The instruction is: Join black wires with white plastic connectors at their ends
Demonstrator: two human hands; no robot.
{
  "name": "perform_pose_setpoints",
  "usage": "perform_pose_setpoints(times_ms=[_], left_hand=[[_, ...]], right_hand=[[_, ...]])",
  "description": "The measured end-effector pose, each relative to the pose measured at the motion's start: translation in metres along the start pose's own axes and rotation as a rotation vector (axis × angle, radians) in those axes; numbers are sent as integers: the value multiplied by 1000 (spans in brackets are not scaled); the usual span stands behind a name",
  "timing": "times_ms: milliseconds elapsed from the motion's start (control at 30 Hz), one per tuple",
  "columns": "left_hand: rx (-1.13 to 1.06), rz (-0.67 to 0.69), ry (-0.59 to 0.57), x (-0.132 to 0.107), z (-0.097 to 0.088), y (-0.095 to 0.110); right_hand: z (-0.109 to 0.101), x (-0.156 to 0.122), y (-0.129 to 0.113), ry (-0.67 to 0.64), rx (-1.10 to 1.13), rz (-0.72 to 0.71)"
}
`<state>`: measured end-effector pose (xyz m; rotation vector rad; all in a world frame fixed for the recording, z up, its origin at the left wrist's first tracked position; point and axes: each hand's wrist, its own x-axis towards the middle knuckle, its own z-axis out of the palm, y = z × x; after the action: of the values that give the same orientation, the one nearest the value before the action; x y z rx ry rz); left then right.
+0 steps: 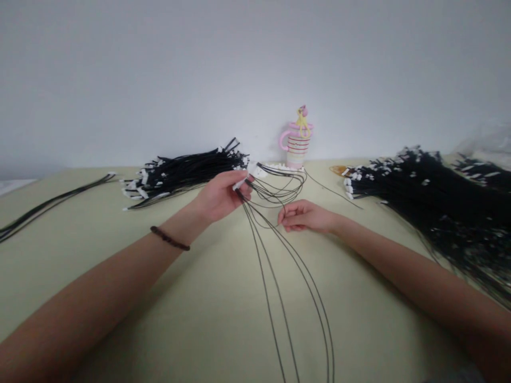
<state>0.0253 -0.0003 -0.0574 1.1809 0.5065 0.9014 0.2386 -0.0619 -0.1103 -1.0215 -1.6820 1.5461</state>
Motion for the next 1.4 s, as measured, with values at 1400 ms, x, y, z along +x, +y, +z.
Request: perform_pose_setpoints(times_ms=[1400], left_hand=[[654, -106, 80, -2, 7, -57]], right_hand=[[54, 13, 5, 313, -209, 7]])
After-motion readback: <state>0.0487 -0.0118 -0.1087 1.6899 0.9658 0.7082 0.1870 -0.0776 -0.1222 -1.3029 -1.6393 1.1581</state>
